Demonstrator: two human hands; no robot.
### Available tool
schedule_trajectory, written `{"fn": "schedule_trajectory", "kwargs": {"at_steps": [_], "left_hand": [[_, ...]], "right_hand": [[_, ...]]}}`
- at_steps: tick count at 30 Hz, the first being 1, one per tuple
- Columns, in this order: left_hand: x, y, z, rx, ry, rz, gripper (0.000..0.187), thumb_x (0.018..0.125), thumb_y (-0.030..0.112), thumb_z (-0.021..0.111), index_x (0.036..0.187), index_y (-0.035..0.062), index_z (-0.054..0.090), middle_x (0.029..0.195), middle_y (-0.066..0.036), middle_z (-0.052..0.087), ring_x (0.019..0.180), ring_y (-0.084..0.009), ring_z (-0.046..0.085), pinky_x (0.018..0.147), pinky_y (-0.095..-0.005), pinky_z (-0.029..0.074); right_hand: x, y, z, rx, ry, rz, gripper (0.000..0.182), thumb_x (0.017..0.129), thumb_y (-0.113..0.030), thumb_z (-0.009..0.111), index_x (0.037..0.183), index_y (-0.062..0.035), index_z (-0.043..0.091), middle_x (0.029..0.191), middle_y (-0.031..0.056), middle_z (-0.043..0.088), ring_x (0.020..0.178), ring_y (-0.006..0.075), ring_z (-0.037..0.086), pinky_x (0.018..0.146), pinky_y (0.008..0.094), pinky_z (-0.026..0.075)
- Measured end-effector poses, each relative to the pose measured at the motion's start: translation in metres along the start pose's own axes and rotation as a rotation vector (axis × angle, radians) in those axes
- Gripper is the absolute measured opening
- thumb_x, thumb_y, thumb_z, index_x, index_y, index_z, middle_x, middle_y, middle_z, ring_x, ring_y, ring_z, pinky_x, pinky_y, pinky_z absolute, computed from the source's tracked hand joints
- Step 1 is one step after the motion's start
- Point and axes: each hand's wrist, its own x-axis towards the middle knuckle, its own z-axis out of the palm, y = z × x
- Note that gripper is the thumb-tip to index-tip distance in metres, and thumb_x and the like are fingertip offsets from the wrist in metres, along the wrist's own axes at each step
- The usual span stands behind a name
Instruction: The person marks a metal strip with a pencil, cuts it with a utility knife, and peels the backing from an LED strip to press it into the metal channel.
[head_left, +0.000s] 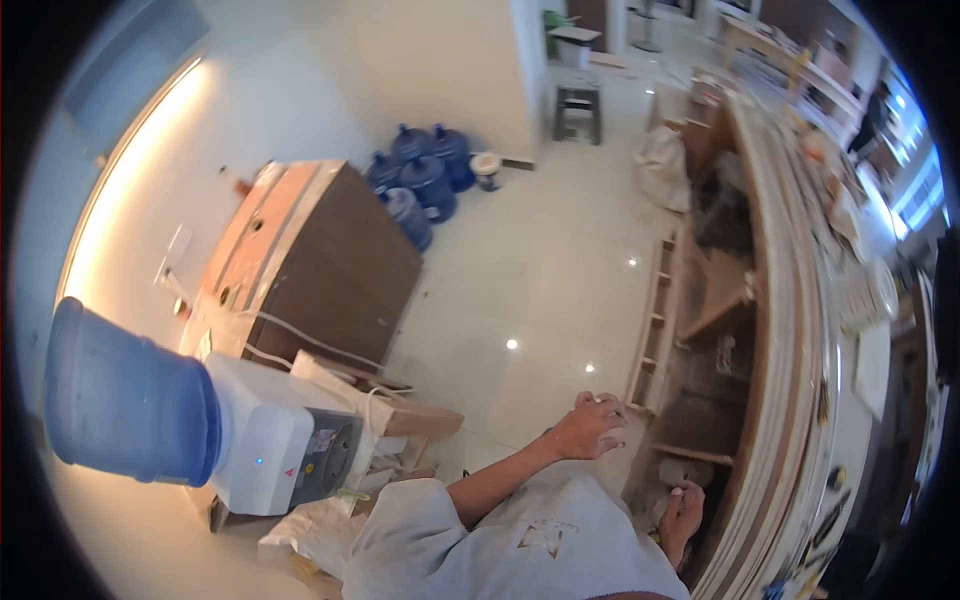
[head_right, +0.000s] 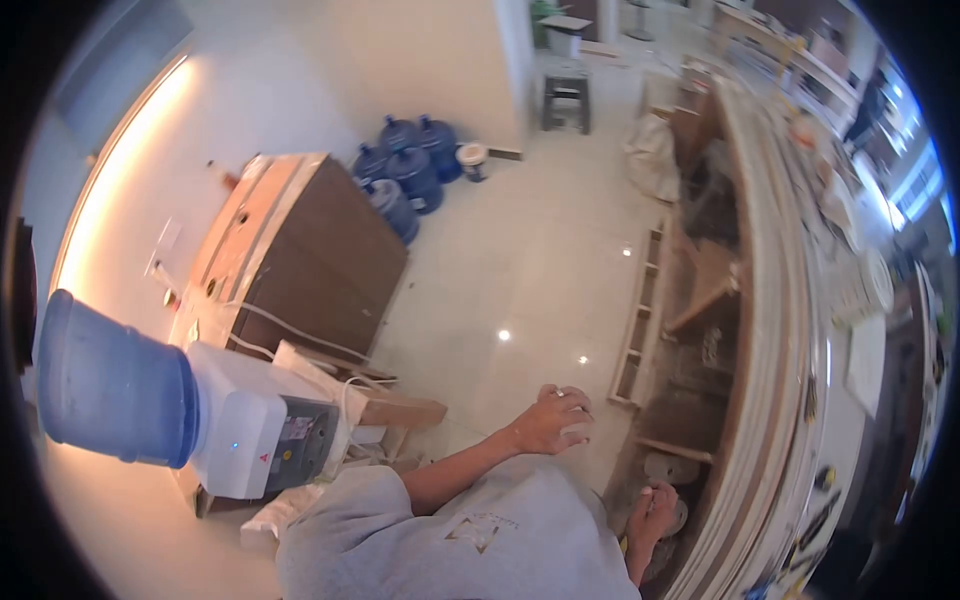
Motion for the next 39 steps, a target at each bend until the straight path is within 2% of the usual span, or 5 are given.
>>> {"fn": "schedule_trajectory", "kwargs": {"at_steps": [14, 19, 21, 23, 39], "left_hand": [[-0.221, -0.068, -0.016, -0.730, 0.029, -1.647, 0.082, 0.099, 0.074, 0.054, 0.123, -0.0023, 0.074, 0.116, -0.029, 0.074, 0.117, -0.0400, 0.071, 0.100, -0.0482, 0.055], [-0.229, -0.100, 0.004, -0.097, 0.099, -1.335, 0.045, 0.102, 0.041, 0.060, 0.101, -0.0009, 0.076, 0.098, -0.025, 0.077, 0.094, -0.0452, 0.073, 0.084, -0.0512, 0.057], [-0.252, -0.175, 0.010, -0.048, 0.049, -1.282, 0.031, 0.099, 0.031, 0.066, 0.103, 0.0027, 0.077, 0.093, -0.022, 0.076, 0.093, -0.0421, 0.074, 0.080, -0.0476, 0.057], [-0.176, -0.215, -0.039, -0.101, -0.047, -1.269, 0.031, 0.098, 0.031, 0.066, 0.103, 0.0028, 0.077, 0.093, -0.022, 0.076, 0.093, -0.0420, 0.074, 0.080, -0.0475, 0.057], [0.299, -0.417, -0.152, -0.015, -0.663, -0.708, 0.027, 0.097, 0.027, 0.067, 0.103, 0.0036, 0.077, 0.093, -0.021, 0.076, 0.093, -0.0413, 0.074, 0.079, -0.0463, 0.057]], "right_hand": [[0.178, 0.113, 0.155, 0.022, -1.053, 0.629, 0.044, 0.100, -0.041, 0.065, 0.099, 0.0024, 0.070, 0.095, 0.0251, 0.071, 0.093, 0.0449, 0.068, 0.083, 0.0554, 0.053], [0.200, 0.180, 0.184, 0.320, -1.210, 0.730, 0.049, 0.097, -0.047, 0.068, 0.100, 0.0012, 0.074, 0.093, 0.0246, 0.073, 0.090, 0.0458, 0.070, 0.079, 0.0578, 0.053], [0.210, 0.204, 0.215, 0.374, -1.301, 0.483, 0.051, 0.095, -0.050, 0.069, 0.101, 0.0007, 0.075, 0.093, 0.0243, 0.074, 0.089, 0.0462, 0.070, 0.077, 0.0588, 0.053], [0.291, 0.197, 0.257, 0.509, -1.497, -1.074, 0.068, 0.055, -0.052, 0.083, 0.101, -0.0028, 0.076, 0.100, 0.0245, 0.076, 0.097, 0.0443, 0.072, 0.085, 0.0562, 0.056], [0.231, 0.080, 0.274, 0.657, -0.905, 0.925, 0.059, 0.101, -0.030, 0.069, 0.148, 0.0026, 0.058, 0.144, 0.0145, 0.069, 0.118, 0.0278, 0.067, 0.097, 0.0453, 0.055]]}}
